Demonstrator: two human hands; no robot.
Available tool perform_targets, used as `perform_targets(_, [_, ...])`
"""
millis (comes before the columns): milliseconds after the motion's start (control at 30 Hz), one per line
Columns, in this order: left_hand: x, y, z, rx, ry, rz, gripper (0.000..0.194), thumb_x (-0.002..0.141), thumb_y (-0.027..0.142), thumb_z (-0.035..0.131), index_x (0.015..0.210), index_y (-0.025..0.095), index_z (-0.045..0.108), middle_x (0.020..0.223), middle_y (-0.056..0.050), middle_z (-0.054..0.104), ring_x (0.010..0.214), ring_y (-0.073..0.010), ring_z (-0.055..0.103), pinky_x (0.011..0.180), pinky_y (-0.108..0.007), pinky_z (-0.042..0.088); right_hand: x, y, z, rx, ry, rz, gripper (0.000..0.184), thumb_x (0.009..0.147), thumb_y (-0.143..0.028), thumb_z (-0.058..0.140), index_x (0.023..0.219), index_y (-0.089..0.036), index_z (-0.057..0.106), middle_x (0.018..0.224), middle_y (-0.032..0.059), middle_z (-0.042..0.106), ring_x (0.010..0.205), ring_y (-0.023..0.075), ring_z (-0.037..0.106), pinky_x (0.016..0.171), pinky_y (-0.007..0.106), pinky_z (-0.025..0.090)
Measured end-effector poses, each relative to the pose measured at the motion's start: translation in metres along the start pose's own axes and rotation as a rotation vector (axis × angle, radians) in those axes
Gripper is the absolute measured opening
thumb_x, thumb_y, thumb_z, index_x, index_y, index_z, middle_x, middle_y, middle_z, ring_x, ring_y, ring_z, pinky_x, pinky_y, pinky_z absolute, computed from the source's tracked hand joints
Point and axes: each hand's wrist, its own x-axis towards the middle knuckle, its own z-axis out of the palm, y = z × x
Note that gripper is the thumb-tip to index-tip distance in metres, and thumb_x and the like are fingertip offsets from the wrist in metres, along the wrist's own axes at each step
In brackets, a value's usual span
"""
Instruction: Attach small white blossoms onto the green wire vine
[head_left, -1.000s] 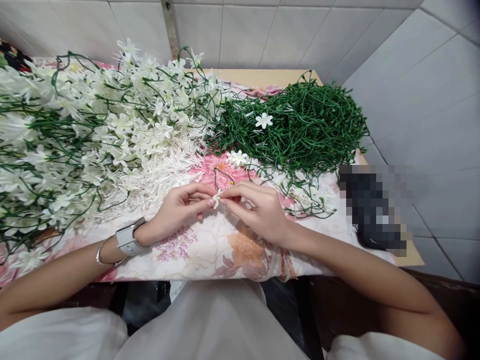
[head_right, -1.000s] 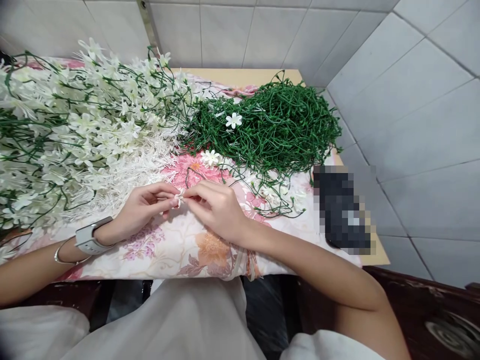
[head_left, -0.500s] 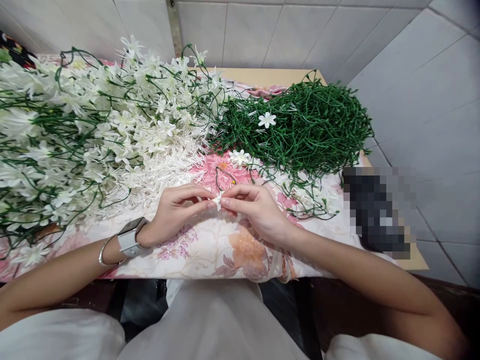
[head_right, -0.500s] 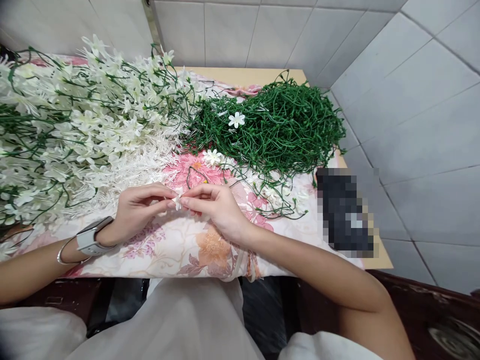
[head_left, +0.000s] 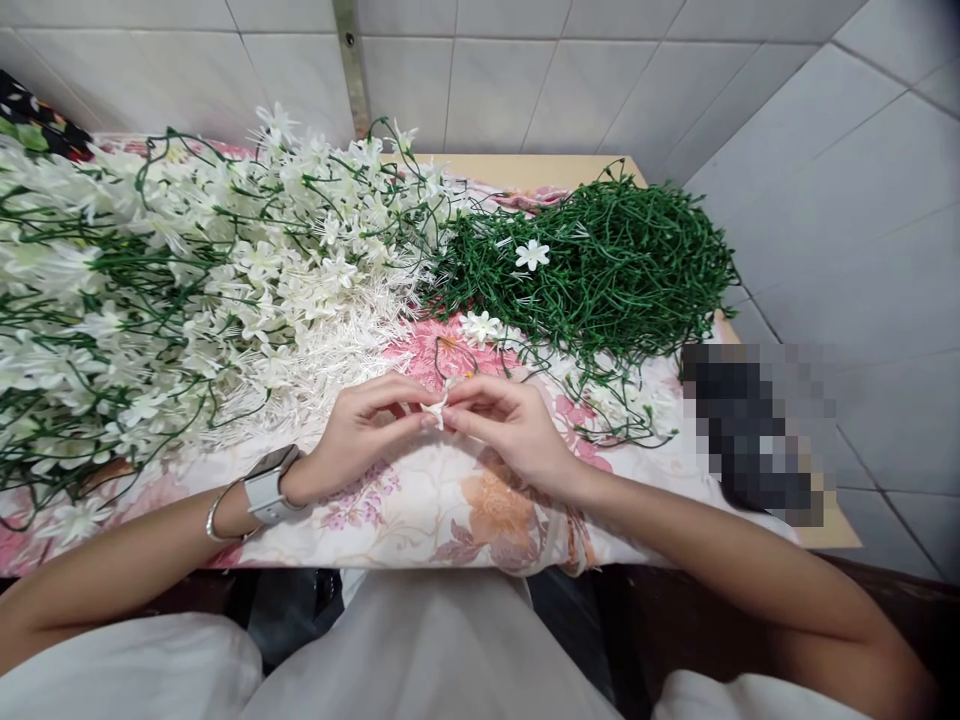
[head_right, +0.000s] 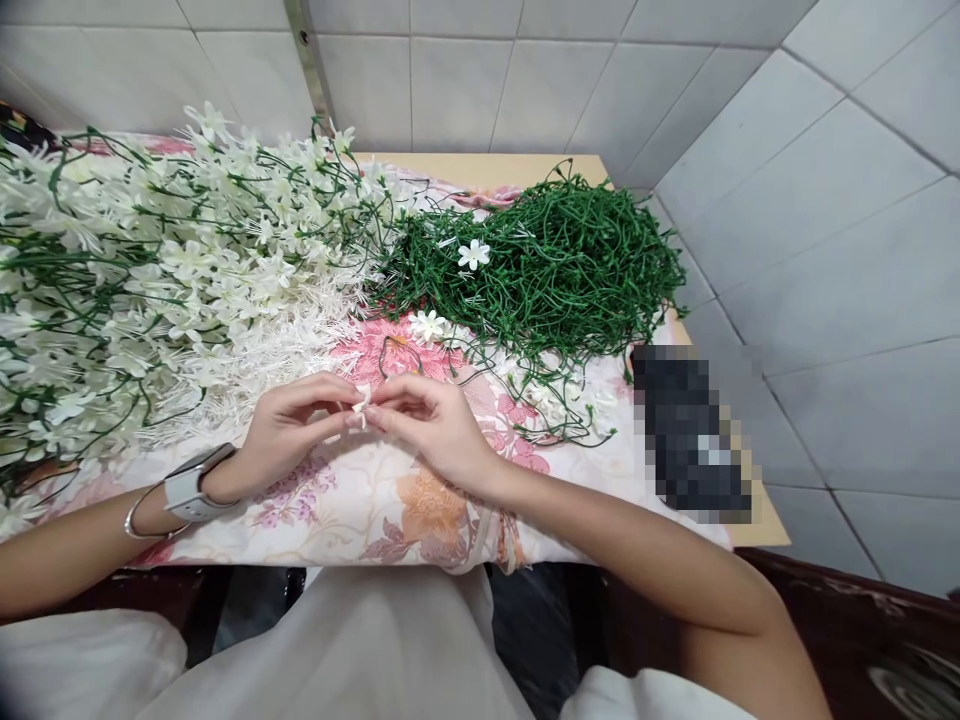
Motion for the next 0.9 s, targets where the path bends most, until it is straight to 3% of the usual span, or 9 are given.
perform_targets(100, [-0.001, 0.000, 0.001, -0.067, 0.007, -0.137, 0.021, 0.078, 0.027, 0.069, 0.096, 0.018, 0.069, 0.093, -0.006, 0.070, 0.082, -0.0151, 0.064, 0.071, -0.022, 0.052, 0.000, 0.001, -0.001, -0.198, 0.022, -0.166, 0.004, 0.077, -0.021, 0.066, 0.079, -0.017, 0.066, 0.076, 0.0001, 0.067, 0.069, 0.0104, 0.062, 0.063, 0.022, 0.049])
perform_targets(200, [-0.001, 0.003, 0.000, -0.068, -0.007, -0.217, 0.020, 0.080, 0.033, 0.065, 0.089, 0.016, 0.069, 0.085, -0.004, 0.070, 0.075, -0.0142, 0.063, 0.067, -0.022, 0.050, -0.002, -0.001, -0.002, -0.437, 0.062, -0.334, 0.002, 0.080, -0.017, 0.063, 0.081, -0.017, 0.066, 0.075, 0.0004, 0.068, 0.067, 0.0106, 0.061, 0.060, 0.022, 0.048])
perform_targets(300, [-0.001, 0.007, 0.000, -0.044, -0.091, -0.274, 0.037, 0.090, 0.040, 0.049, 0.074, 0.013, 0.067, 0.069, -0.004, 0.066, 0.066, -0.0141, 0.060, 0.064, -0.024, 0.047, -0.004, -0.004, -0.004, -0.654, 0.101, -0.492, 0.005, 0.081, -0.014, 0.061, 0.078, -0.017, 0.064, 0.071, 0.0010, 0.067, 0.063, 0.0109, 0.060, 0.058, 0.023, 0.047])
perform_targets(433, [-0.002, 0.012, 0.001, -0.090, -0.211, -0.301, 0.047, 0.094, 0.042, 0.038, 0.073, 0.011, 0.066, 0.071, -0.006, 0.067, 0.067, -0.0146, 0.060, 0.065, -0.024, 0.045, -0.006, -0.004, -0.004, -0.799, 0.056, -0.682, 0.007, 0.083, -0.011, 0.058, 0.078, -0.014, 0.061, 0.066, 0.0032, 0.065, 0.060, 0.0117, 0.059, 0.057, 0.024, 0.046])
perform_targets(667, [-0.004, 0.018, 0.002, 0.025, -0.341, -0.223, 0.036, 0.094, 0.037, 0.041, 0.077, 0.013, 0.063, 0.071, -0.002, 0.060, 0.066, -0.0125, 0.052, 0.060, -0.023, 0.039, -0.009, 0.000, -0.002, -0.868, 0.065, -0.789, 0.007, 0.083, -0.010, 0.057, 0.080, -0.016, 0.059, 0.067, 0.0038, 0.064, 0.061, 0.0134, 0.058, 0.059, 0.026, 0.047])
perform_targets(900, [-0.005, 0.016, 0.003, 0.143, -0.306, -0.110, 0.030, 0.094, 0.032, 0.042, 0.078, 0.015, 0.061, 0.074, -0.002, 0.059, 0.071, -0.0131, 0.053, 0.065, -0.023, 0.039, -0.011, 0.003, -0.001, -0.849, 0.168, -0.790, 0.021, 0.083, -0.011, 0.059, 0.101, -0.019, 0.056, 0.079, 0.0030, 0.068, 0.066, 0.0127, 0.064, 0.060, 0.024, 0.052])
